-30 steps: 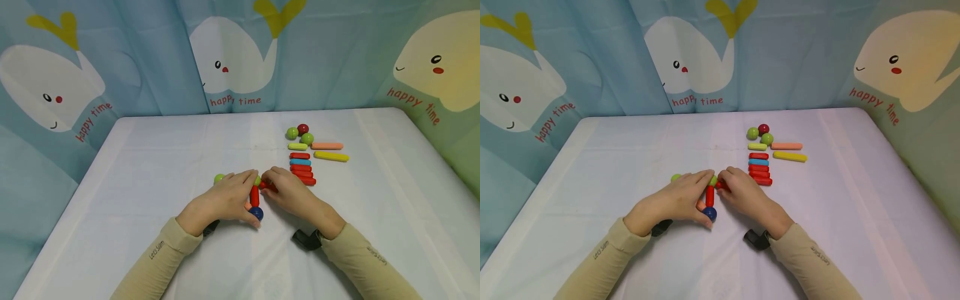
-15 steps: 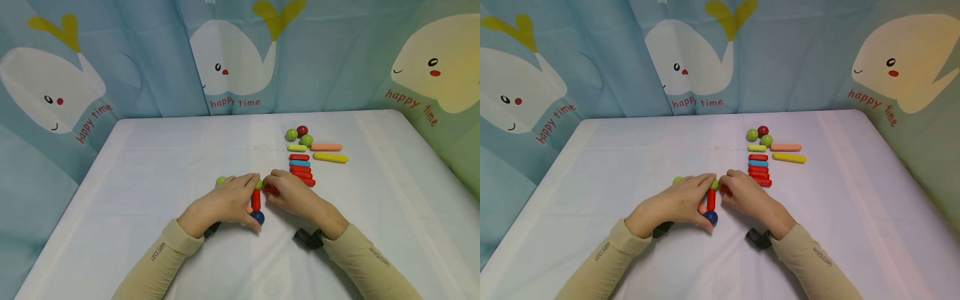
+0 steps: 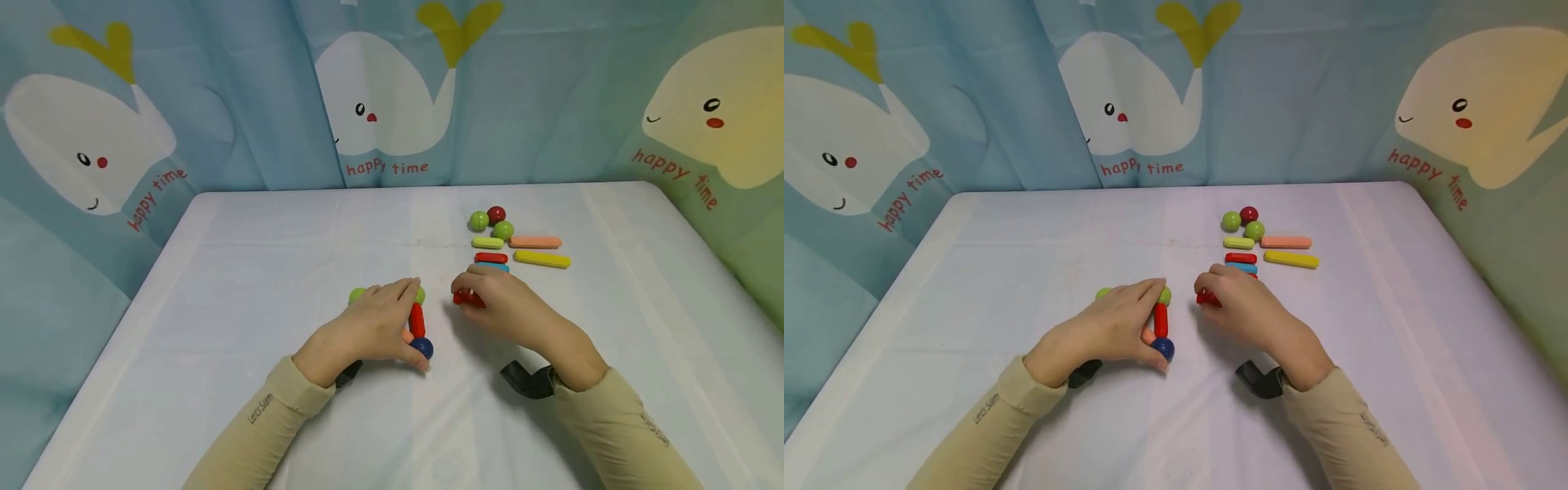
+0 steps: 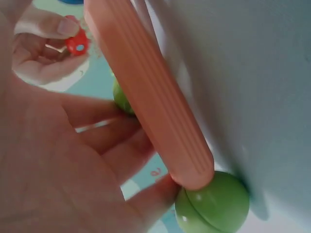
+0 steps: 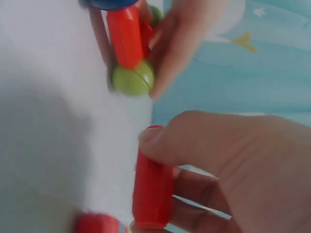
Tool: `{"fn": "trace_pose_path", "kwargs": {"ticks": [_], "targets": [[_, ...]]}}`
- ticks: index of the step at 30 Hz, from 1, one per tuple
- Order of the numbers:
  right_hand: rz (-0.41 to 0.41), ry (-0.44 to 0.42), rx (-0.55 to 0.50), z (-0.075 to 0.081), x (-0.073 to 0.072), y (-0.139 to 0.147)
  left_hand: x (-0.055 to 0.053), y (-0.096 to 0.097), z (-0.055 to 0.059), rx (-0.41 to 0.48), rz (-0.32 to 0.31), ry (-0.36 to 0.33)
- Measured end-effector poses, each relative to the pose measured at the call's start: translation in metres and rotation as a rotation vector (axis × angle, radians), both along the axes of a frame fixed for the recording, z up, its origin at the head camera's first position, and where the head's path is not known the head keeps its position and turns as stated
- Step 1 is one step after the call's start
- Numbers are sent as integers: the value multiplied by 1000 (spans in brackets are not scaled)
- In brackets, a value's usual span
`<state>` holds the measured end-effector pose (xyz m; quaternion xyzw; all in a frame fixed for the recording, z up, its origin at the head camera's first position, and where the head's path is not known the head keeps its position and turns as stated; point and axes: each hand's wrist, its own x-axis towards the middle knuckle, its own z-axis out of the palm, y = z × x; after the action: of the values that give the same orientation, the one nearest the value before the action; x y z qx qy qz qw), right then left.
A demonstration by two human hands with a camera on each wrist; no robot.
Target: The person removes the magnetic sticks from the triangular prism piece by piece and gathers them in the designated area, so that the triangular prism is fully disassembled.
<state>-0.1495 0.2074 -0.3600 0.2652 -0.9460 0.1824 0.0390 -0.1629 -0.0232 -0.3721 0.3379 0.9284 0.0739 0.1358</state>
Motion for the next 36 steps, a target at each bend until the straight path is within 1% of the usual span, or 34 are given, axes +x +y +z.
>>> {"fn": "trace_pose_path", "kwargs": {"ticks": [2,4,7,10,12,16,21,24,28,32,36], "targets": [[-23,-7,15,4,1,6,-1,0,-1,7,48,-6],[-41,-18,33,6,1,10,-3,0,-1,21,84,-9],[-57,-47,74,7,2,14,-5,-3,-1,40,98,-24],[-78,-71,120,6,3,16,-8,-7,1,53,89,-45],[-90,-68,146,5,3,17,-10,-11,4,59,80,-57],[-100,-39,171,4,3,20,-14,-17,6,52,58,-58],[-90,0,171,0,3,20,-16,-19,6,46,50,-53],[-88,20,168,-2,3,20,-17,-19,6,53,41,-44],[-90,24,167,-3,4,20,-17,-19,6,49,34,-36],[-111,7,183,-3,4,19,-16,-18,6,41,37,-32],[-135,-16,200,-1,5,20,-15,-17,6,30,43,5]]}}
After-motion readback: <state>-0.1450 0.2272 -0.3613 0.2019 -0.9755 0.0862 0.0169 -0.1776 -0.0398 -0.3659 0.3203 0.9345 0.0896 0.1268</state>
